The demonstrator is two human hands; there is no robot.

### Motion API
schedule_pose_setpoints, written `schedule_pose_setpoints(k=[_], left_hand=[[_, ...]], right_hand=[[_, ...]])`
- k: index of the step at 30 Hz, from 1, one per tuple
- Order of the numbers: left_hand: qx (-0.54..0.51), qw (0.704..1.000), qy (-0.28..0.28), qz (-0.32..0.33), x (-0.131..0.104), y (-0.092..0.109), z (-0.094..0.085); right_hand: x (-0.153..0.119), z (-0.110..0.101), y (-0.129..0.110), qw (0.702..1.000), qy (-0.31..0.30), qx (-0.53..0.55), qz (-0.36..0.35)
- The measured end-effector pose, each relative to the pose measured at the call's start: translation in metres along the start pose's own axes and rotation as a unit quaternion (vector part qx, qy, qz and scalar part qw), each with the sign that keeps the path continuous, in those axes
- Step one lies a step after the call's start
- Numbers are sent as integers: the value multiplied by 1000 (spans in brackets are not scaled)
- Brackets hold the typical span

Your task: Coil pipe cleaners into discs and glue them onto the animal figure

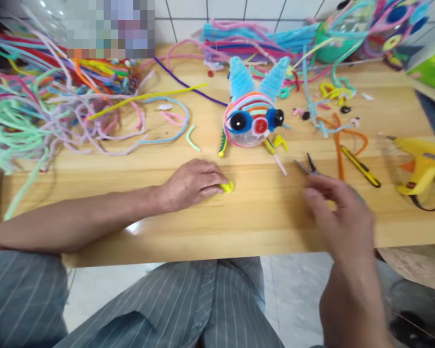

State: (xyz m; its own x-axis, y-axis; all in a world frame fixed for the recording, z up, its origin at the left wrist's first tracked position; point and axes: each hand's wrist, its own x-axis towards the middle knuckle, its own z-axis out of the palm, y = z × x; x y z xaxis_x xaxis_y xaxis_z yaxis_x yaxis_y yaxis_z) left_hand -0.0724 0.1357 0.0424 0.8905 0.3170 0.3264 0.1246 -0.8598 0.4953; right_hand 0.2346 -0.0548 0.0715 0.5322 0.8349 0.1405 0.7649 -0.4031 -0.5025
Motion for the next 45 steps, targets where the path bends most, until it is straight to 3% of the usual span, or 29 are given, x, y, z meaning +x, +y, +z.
schedule_pose_setpoints(k=[3,5,8,16,22,32,35,41,45], left_hand=[[-2,1000,-6,-8,0,0,0],[-2,1000,-6,-6,0,0,1],[-6,1000,-1,-3,0,-1,2],[-34,999,20,-14,1,-2,4],[-109,992,55,1,2,-5,5],[-228,969,91,16,2,-5,1],[-247,965,92,13,2,-3,1],[-311,945,60,-80,7,-2,0],[-366,925,53,-93,10,0,-3]], right_hand=[[-6,27,-70,977,-181,78,-84],[2,39,-96,965,-217,87,-122],[14,48,-111,959,-231,93,-134],[11,57,-115,943,-242,224,-42],[11,67,-115,928,-226,296,-12],[29,56,-121,883,-254,393,41],[29,56,-122,874,-262,408,38],[25,63,-120,880,-252,404,9],[24,64,-119,885,-244,397,-2]])
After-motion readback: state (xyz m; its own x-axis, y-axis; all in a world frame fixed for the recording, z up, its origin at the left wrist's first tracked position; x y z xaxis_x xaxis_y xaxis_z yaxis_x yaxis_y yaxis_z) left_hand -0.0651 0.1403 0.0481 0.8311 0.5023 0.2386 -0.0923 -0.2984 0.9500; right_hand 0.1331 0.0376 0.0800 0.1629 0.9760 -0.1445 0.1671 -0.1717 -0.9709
